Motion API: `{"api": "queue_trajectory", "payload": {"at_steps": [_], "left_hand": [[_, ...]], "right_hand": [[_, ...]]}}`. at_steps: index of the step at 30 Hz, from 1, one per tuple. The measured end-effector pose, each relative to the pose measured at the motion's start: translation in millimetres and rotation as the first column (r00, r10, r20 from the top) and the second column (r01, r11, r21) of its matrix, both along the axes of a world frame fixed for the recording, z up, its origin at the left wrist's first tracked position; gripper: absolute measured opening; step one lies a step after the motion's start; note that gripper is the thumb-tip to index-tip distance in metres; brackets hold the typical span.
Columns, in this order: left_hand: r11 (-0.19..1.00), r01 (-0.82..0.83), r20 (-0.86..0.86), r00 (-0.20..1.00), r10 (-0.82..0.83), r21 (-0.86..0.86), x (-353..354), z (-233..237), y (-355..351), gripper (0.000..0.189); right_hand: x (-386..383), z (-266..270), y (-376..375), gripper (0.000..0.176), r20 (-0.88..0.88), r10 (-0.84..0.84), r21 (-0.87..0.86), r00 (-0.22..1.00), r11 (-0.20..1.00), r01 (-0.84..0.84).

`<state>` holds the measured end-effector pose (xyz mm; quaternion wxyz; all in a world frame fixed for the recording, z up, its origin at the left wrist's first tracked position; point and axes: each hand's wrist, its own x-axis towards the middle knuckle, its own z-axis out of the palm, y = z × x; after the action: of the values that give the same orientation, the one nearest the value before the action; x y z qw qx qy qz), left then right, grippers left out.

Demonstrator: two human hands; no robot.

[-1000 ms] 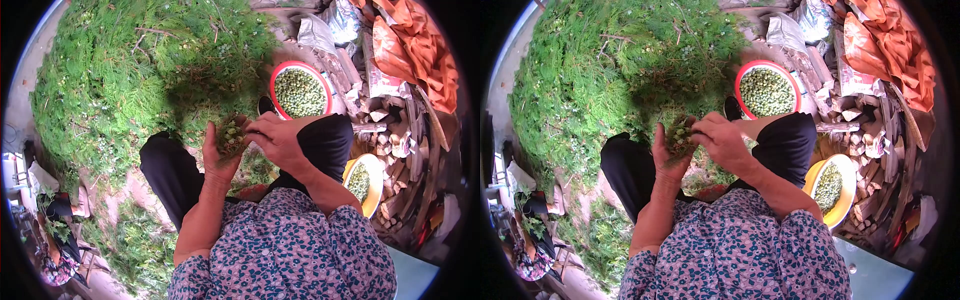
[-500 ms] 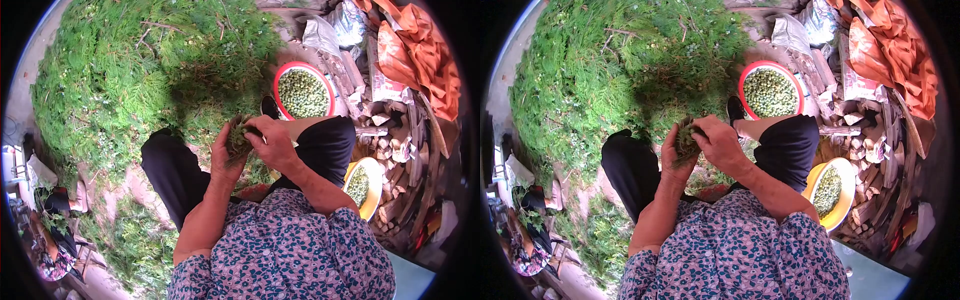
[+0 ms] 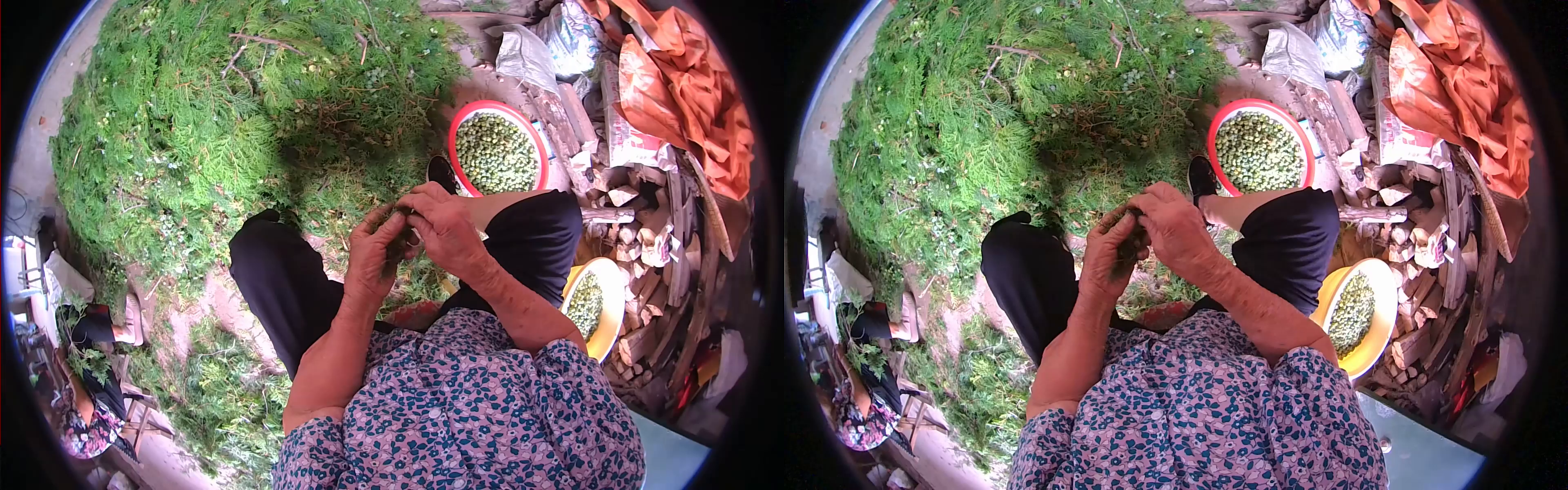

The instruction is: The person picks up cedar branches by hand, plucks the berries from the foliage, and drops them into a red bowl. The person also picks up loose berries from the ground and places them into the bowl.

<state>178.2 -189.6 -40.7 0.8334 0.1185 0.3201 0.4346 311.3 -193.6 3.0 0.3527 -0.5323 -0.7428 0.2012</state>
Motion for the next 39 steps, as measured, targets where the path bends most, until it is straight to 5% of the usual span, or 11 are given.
{"api": "queue_trajectory", "payload": {"at_steps": [9,12,14,15,17,21,23,26,32,35,39], "left_hand": [[0.998,0.066,0.001,0.998,-0.066,0.007,-6,13,2,0.016],[0.998,0.067,0.010,0.998,-0.067,-0.012,-5,14,1,0.014],[0.998,0.059,0.019,0.998,-0.059,-0.018,-4,14,1,0.013],[0.998,0.047,0.041,0.998,-0.045,-0.043,-3,13,2,0.013],[0.997,0.034,0.063,0.998,-0.030,-0.067,-3,13,2,0.013],[0.999,0.044,0.081,0.996,-0.042,-0.028,-2,13,2,0.016],[0.999,0.049,0.066,0.997,-0.048,-0.011,-3,13,1,0.017],[0.998,0.061,0.035,0.998,-0.061,-0.003,-3,14,1,0.018],[0.999,0.054,-0.028,0.998,-0.053,0.009,-4,14,1,0.027],[0.997,0.065,-0.038,0.997,-0.063,0.053,-4,17,1,0.037],[0.992,0.092,-0.030,0.995,-0.090,0.089,-4,19,2,0.045]], "right_hand": [[8,-2,1,0.017,-0.196,-0.010,-0.179,0.981,0.983,-0.025],[10,2,1,0.016,-0.430,-0.153,-0.434,0.890,0.899,-0.056],[14,3,3,0.011,-0.673,-0.296,-0.514,0.678,0.846,-0.141],[16,3,3,0.011,-0.673,-0.295,-0.512,0.678,0.847,-0.139],[18,2,2,0.013,-0.808,-0.408,-0.538,0.425,0.805,-0.250],[20,0,0,0.014,-0.767,-0.396,-0.581,0.505,0.763,-0.283],[11,-1,-2,0.016,-0.663,-0.266,-0.490,0.699,0.861,-0.137],[7,-15,1,0.017,-0.547,-0.225,-0.403,0.806,0.915,-0.018],[11,-11,6,0.020,-0.343,-0.102,-0.403,0.934,0.914,-0.048],[9,-11,6,0.016,-0.564,-0.151,-0.494,0.812,0.849,-0.185],[13,-9,4,0.012,-0.613,-0.262,-0.631,0.745,0.731,-0.262]]}}
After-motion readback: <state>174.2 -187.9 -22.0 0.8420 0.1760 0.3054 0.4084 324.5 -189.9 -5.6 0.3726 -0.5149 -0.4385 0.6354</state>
